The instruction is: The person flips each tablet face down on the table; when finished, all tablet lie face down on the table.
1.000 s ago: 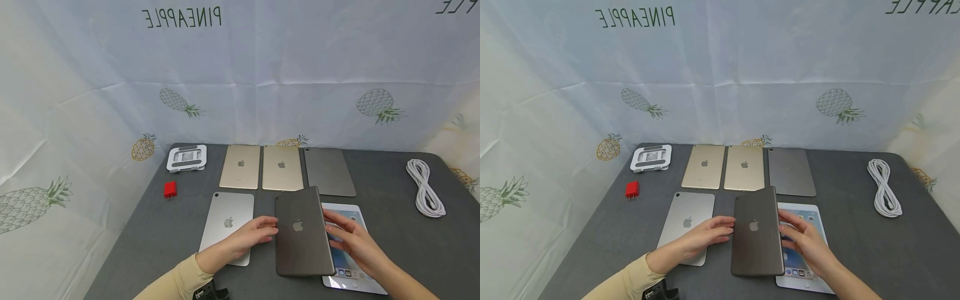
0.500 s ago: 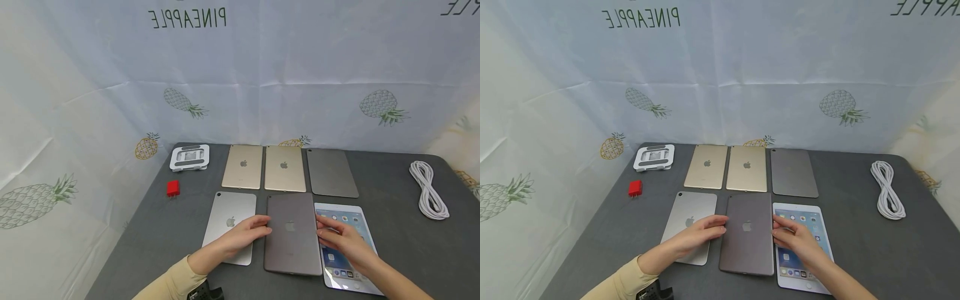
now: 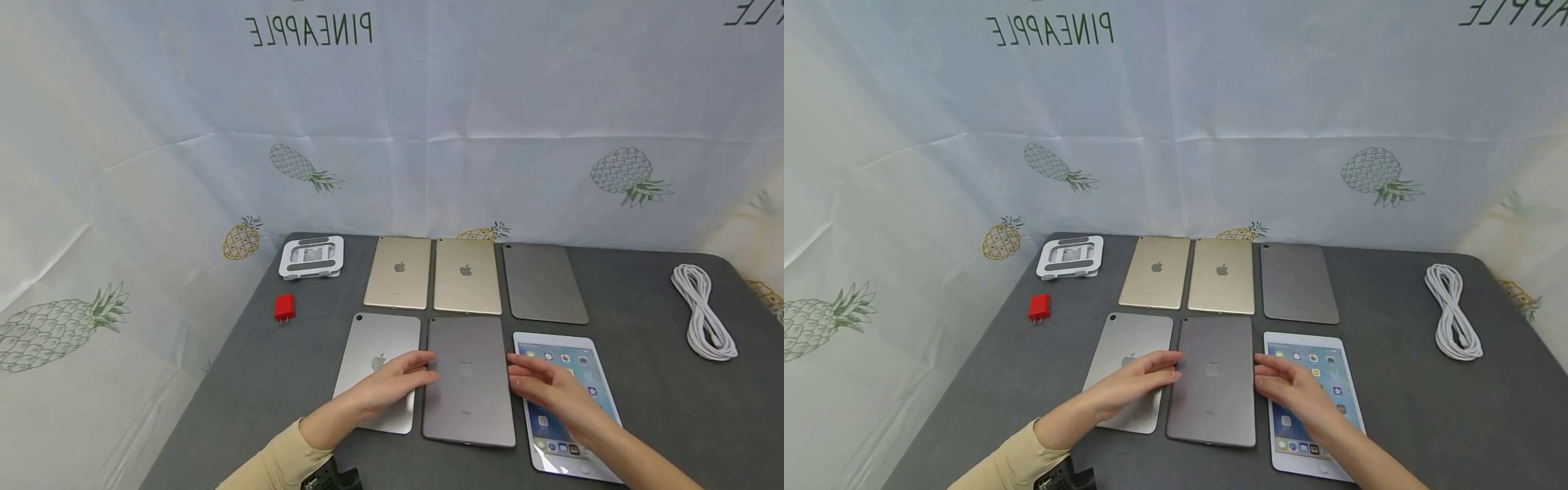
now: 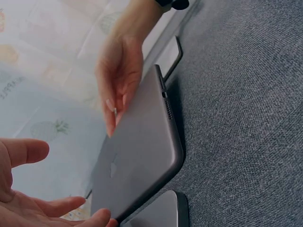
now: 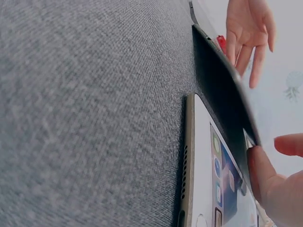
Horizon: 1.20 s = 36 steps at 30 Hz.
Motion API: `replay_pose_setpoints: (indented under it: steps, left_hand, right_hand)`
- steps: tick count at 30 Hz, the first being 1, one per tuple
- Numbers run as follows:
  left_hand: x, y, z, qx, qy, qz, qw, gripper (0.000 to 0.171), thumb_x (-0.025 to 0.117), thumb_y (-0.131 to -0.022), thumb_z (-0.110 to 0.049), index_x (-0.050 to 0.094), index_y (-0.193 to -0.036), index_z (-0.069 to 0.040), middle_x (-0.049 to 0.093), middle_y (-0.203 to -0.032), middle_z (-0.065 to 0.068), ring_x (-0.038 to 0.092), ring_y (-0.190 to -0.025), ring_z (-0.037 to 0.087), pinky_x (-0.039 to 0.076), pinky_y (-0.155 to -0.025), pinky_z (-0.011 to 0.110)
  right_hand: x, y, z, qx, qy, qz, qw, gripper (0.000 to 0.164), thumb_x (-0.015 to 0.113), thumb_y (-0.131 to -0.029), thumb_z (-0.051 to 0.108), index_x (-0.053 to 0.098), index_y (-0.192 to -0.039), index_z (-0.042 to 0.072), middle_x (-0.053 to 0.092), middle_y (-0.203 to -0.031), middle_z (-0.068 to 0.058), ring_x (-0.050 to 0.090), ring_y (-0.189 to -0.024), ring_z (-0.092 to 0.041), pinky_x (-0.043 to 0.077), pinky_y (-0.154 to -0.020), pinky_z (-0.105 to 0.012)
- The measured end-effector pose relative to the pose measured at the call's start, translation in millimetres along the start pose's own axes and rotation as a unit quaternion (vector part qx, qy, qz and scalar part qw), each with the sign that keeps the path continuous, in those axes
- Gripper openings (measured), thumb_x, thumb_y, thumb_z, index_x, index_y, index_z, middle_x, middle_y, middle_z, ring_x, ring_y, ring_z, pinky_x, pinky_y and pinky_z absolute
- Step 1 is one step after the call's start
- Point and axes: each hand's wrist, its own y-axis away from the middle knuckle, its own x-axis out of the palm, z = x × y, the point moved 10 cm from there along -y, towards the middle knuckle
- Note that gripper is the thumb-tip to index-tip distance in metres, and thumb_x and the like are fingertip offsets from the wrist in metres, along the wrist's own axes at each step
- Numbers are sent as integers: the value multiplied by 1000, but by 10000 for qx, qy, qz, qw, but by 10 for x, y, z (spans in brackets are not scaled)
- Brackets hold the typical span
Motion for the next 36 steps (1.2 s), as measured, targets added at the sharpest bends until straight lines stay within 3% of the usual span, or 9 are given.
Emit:
replay_pose_setpoints:
  steps: [11, 23, 31, 36]
  left_hand:
    - [25, 30, -20, -133, -204, 6, 9997, 54, 59, -98, -21, 43, -142, 4, 41, -147, 21, 33, -138, 40, 28, -111, 54]
    - [30, 20, 11, -193, -240, -27, 9995, 56, 59, -97, -22, 41, -144, 3, 39, -148, 23, 32, -138, 40, 29, -110, 56]
    - [33, 24, 27, -220, -311, -75, 9992, 57, 60, -96, -24, 41, -144, 2, 38, -147, 25, 32, -138, 40, 29, -109, 57]
    - [10, 13, 1, -41, -357, -226, 9991, 52, 60, -96, -22, 47, -141, 0, 44, -144, 21, 37, -135, 39, 32, -108, 56]
  right_hand:
    - [52, 38, 23, -98, 361, 299, 9989, 65, 60, -98, 21, 31, -144, -14, 45, -141, -29, 50, -128, -29, 48, -96, -28]
    - [135, 110, 155, -489, 978, 1063, 9883, 64, 53, -101, 21, 27, -143, -19, 35, -145, -35, 42, -131, -45, 49, -96, -30]
    - [138, 117, 185, -489, 1192, 994, 9867, 63, 54, -101, 24, 31, -143, -17, 34, -146, -33, 38, -133, -45, 47, -94, -21]
    - [156, 129, 211, -767, 1230, 1121, 9831, 61, 53, -101, 20, 30, -142, -18, 34, -145, -36, 41, -130, -47, 48, -93, -22]
